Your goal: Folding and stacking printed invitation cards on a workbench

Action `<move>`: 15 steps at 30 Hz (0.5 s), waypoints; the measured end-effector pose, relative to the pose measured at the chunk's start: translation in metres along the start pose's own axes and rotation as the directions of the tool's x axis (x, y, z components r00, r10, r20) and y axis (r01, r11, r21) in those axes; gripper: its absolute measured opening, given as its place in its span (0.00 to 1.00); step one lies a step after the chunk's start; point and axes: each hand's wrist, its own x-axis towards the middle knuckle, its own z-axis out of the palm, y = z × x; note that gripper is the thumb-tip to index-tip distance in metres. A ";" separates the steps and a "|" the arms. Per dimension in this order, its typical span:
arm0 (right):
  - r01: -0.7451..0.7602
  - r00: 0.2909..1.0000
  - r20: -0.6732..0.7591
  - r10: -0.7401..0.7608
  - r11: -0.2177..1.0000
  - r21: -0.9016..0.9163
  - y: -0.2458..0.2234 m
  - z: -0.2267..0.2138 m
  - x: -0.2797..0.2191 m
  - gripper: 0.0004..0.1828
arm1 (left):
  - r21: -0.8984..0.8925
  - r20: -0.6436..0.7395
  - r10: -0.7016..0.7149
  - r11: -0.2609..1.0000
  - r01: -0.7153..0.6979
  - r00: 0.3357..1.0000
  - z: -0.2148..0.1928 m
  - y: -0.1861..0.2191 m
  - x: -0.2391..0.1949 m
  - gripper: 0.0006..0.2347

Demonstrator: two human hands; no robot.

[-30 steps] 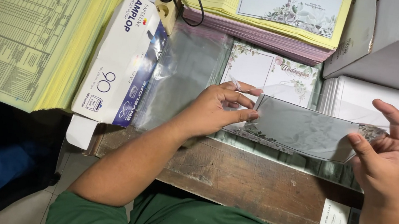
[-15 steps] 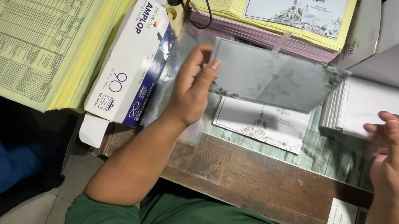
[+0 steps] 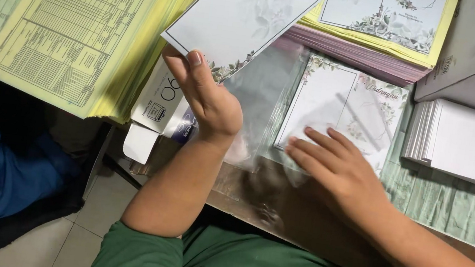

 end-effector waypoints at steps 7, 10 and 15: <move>0.160 0.982 -0.064 -0.178 0.962 -0.220 -0.008 0.067 0.061 0.08 | 0.247 0.008 0.149 0.958 -0.146 0.989 -0.003 -0.023 0.002 0.15; 0.053 0.985 0.172 -0.025 0.985 -0.162 -0.012 0.064 0.073 0.10 | 0.192 0.000 0.166 0.968 -0.163 0.986 -0.012 -0.035 0.007 0.17; -0.039 0.999 0.012 0.045 0.957 -0.286 -0.033 0.038 0.080 0.12 | 0.172 -0.024 0.175 0.971 -0.168 0.984 -0.020 -0.046 0.002 0.18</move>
